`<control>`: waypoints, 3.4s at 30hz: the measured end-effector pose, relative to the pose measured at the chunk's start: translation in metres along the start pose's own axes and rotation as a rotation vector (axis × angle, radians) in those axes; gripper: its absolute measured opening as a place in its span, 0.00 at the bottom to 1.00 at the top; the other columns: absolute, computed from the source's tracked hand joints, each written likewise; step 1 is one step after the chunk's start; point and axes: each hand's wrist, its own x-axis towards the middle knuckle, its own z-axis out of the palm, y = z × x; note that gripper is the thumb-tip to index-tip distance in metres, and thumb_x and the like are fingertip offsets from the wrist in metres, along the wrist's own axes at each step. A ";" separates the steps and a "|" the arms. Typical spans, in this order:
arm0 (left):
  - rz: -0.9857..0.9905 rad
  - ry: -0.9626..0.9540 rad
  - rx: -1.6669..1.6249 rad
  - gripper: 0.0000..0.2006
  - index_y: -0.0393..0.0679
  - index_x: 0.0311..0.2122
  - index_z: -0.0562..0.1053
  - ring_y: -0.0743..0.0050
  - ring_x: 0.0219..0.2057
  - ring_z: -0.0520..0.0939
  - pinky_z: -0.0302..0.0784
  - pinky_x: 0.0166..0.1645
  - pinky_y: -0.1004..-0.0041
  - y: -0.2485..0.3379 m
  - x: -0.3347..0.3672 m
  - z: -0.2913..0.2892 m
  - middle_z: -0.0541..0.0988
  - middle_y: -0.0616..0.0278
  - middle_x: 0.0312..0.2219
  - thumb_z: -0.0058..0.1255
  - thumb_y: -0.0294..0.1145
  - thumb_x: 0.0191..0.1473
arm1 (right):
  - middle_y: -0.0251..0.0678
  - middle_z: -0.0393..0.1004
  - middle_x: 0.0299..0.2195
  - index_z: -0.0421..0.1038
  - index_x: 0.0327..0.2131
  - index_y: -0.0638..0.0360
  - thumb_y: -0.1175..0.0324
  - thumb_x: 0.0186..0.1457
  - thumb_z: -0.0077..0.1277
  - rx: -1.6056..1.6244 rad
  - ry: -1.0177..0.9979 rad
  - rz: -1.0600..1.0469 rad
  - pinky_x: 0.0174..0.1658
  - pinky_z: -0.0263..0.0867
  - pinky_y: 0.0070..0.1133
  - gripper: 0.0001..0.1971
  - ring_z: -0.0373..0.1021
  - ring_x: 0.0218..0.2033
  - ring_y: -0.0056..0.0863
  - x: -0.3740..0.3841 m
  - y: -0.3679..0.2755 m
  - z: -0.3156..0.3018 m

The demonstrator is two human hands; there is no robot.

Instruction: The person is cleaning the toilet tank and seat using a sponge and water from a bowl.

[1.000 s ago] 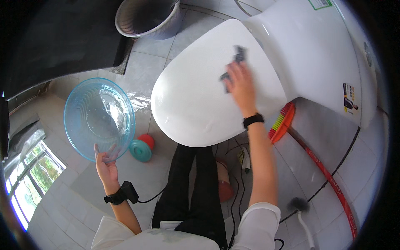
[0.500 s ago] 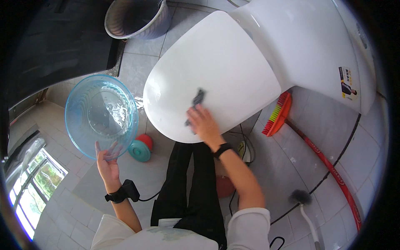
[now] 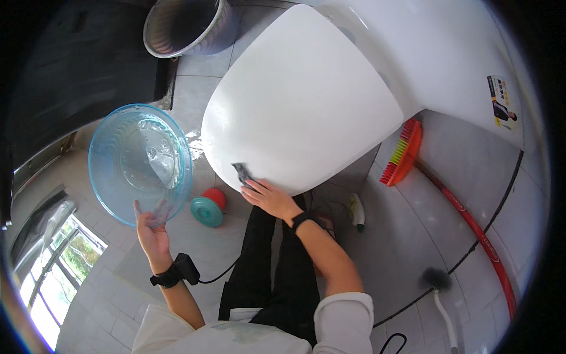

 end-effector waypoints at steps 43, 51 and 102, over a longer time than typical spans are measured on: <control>-0.037 -0.061 0.066 0.36 0.40 0.59 0.39 0.45 0.43 0.71 0.76 0.40 0.55 -0.004 -0.006 0.061 0.69 0.43 0.34 0.34 0.22 0.42 | 0.47 0.62 0.45 0.63 0.49 0.54 0.53 0.49 0.47 0.455 0.370 0.750 0.48 0.58 0.26 0.25 0.62 0.45 0.41 0.050 0.322 -0.152; -0.113 -0.103 0.064 0.36 0.41 0.59 0.39 0.44 0.43 0.71 0.75 0.40 0.58 -0.002 -0.008 0.085 0.68 0.41 0.38 0.34 0.22 0.42 | 0.44 0.72 0.35 0.66 0.41 0.58 0.53 0.47 0.49 0.490 0.273 0.860 0.40 0.62 0.28 0.21 0.67 0.37 0.43 0.123 0.343 -0.170; 0.041 -0.195 0.257 0.36 0.39 0.59 0.40 0.41 0.44 0.70 0.72 0.44 0.53 -0.019 0.008 0.010 0.69 0.45 0.33 0.35 0.23 0.42 | 0.25 0.70 0.33 0.66 0.36 0.55 0.60 0.52 0.49 2.853 1.696 1.610 0.41 0.64 0.17 0.12 0.66 0.35 0.19 0.148 -0.056 0.068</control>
